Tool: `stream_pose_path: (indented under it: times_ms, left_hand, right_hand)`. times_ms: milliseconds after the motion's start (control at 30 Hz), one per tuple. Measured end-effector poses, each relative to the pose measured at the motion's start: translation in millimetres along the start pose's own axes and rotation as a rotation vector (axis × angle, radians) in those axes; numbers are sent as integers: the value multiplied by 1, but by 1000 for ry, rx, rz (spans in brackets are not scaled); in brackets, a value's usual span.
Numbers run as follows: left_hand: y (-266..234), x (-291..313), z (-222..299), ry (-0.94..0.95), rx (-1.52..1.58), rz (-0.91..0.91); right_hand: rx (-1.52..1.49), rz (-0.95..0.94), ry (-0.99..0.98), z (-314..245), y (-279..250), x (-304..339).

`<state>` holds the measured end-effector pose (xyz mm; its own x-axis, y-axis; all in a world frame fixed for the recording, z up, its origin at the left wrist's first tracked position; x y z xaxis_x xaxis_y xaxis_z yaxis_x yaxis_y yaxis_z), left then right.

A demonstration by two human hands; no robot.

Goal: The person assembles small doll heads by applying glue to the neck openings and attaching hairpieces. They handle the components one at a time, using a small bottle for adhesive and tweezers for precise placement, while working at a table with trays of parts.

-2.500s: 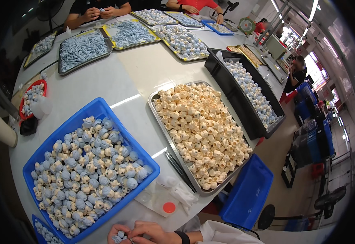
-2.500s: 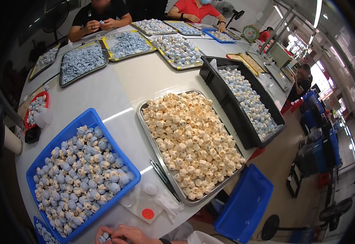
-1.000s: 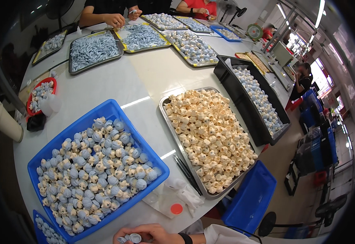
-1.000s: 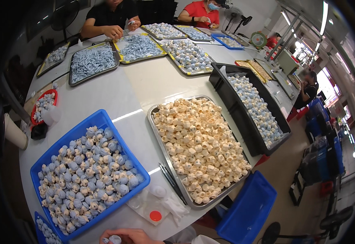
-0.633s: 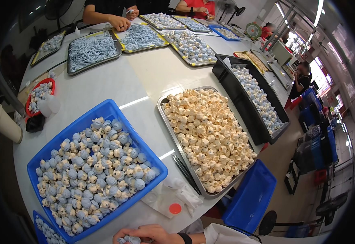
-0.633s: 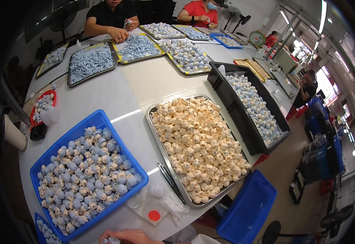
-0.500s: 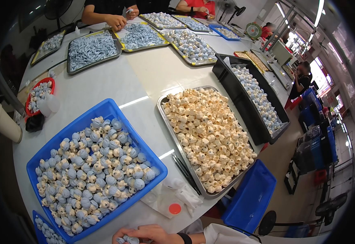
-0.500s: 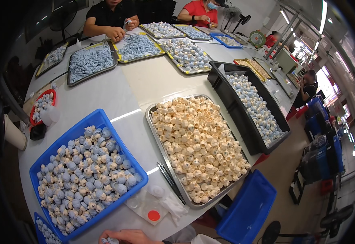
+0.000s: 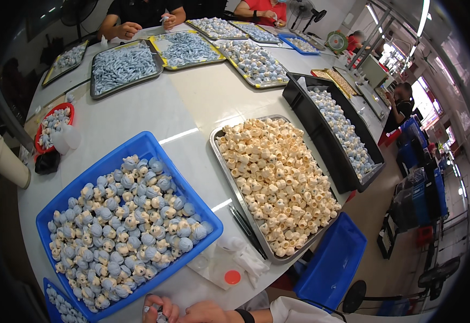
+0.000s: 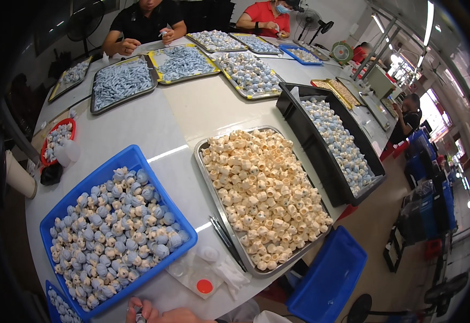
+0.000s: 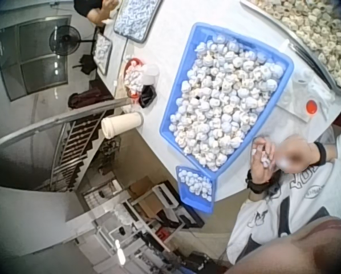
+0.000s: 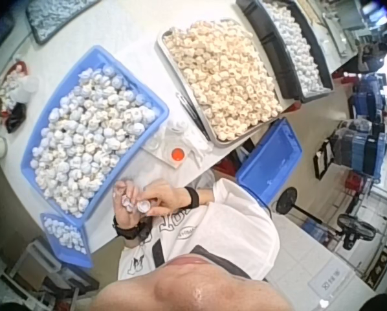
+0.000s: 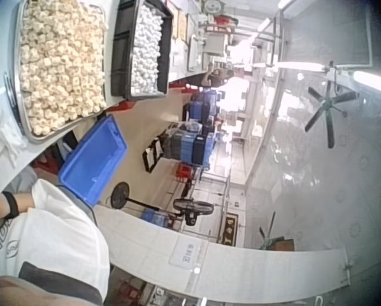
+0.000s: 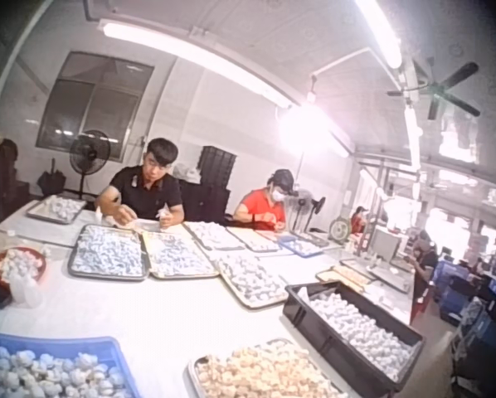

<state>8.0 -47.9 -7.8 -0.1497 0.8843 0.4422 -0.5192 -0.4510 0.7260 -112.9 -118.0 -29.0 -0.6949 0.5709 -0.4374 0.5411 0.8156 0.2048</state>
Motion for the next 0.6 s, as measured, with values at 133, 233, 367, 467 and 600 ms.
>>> stream_pose_path:
  times_ms: [133, 233, 367, 467, 600]
  left_hand:
    - [7, -3, -1, 63, -13, 35]
    - [4, -2, -3, 70, -26, 14]
    - [-14, 5, -11, -45, -157, 42]
    - [-15, 7, -14, -122, -249, -20]
    - [0, 5, -4, -189, -460, -164]
  right_hand:
    - [-1, -83, 103, 2, 1, 2]
    - [-44, -54, 107, -1, 1, -2]
    - [-256, 275, 3, 2, 8, -3]
    - [-227, 182, -20, -7, 5, -17]
    - [-255, 120, 202, -9, 0, -10]
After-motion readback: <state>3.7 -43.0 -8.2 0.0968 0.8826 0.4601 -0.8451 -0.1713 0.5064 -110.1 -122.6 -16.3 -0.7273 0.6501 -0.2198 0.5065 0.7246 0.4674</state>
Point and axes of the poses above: each hand's wrist, its own x-axis away from the middle knuckle, its own y-axis out of the palm, z = x × y, the point moved 2 cm from there along -x, towards the middle knuckle, and after that the axes turned 8 degrees about -x, right-handed, at the moved point
